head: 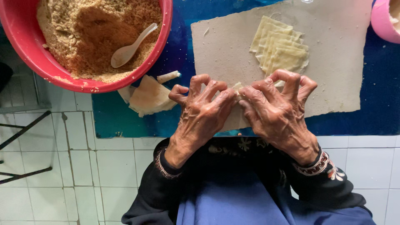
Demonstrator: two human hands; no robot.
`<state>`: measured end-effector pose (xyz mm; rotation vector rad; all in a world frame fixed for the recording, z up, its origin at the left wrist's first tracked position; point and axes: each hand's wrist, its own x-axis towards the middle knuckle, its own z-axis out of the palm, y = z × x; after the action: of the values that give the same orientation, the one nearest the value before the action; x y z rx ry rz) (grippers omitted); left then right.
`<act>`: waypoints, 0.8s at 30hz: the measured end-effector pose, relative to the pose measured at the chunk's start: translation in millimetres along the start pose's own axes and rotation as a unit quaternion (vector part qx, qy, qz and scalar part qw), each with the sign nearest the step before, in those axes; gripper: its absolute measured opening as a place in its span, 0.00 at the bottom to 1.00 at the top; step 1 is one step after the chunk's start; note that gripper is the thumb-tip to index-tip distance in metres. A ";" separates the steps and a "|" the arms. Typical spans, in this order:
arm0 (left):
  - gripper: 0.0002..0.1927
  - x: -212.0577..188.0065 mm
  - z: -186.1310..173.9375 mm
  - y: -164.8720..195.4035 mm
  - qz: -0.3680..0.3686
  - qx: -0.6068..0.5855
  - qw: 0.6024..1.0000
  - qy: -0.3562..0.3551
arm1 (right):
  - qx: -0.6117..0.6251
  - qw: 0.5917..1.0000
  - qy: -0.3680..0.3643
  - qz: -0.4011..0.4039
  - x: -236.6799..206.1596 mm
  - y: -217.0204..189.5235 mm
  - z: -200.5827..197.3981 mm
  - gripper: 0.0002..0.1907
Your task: The person sits at a small table and makes filled dough parcels. They take a square dough wrapper, spoon brown filling from a large red bowl onto it, fold the wrapper over the filling into a closed shape, and set the finished piece with a stack of completed wrappers on the board.
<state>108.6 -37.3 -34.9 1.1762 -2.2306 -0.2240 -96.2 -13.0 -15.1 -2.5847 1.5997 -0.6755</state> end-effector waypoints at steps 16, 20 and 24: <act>0.09 -1.4 1.0 -5.6 0.019 -0.015 1.000 0.006 | -0.015 0.999 0.028 -0.004 -2.5 -4.4 2.7 0.08; 0.13 -4.3 -4.2 -4.8 0.030 -0.016 0.999 -0.015 | 0.034 0.999 0.023 0.004 1.0 1.5 6.1 0.07; 0.14 -3.5 -7.4 -4.9 0.047 0.026 0.998 -0.017 | 0.074 0.997 0.014 0.015 6.4 8.2 8.0 0.09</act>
<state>117.8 -36.5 -32.4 1.0995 -2.3281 -0.1495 -97.7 -23.9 -22.1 -2.4512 1.5301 -0.7994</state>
